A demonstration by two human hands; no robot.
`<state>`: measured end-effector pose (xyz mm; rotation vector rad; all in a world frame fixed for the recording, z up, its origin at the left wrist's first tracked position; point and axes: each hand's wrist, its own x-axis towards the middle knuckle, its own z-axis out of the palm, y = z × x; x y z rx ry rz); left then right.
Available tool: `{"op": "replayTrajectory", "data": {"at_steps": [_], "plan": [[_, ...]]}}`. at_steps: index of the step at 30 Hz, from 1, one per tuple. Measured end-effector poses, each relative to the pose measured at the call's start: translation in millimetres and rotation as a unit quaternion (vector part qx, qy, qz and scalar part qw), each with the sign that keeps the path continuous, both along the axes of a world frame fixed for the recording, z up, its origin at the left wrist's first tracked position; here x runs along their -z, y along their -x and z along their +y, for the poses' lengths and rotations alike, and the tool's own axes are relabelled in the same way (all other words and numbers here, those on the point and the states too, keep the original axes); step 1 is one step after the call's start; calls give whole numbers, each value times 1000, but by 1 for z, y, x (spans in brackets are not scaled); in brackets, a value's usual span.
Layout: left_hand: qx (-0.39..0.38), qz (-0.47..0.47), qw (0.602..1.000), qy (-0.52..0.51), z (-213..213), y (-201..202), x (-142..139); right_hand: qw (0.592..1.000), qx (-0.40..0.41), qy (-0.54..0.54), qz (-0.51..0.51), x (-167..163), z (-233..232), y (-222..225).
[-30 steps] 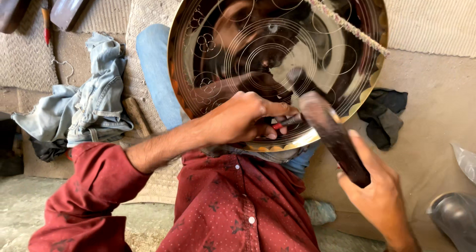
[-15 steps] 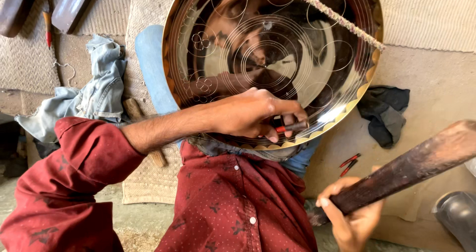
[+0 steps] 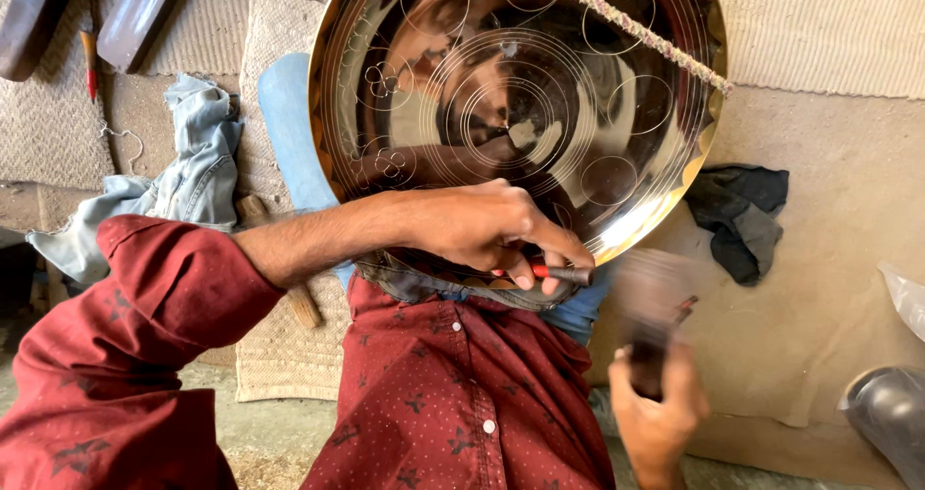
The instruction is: The person sits on the floor with a large engraved brass plate resting on their lap. They hold a small steel punch against the plate's surface with one hand and strike it repeatedly with a wooden mallet held in the other hand, working around the plate to stamp decorative patterns into the metal.
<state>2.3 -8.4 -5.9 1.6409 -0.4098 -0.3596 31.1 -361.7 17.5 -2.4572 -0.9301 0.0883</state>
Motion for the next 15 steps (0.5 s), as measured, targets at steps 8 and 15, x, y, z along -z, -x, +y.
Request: {"op": "replayTrajectory", "data": {"at_steps": [8,15], "plan": [[161,-35,981,104,2,-13,11,997,-4,-47,-62,42,-25,22],[138,6,986,88,3,-16,11,995,-43,-15,-90,37,-21,16]]}}
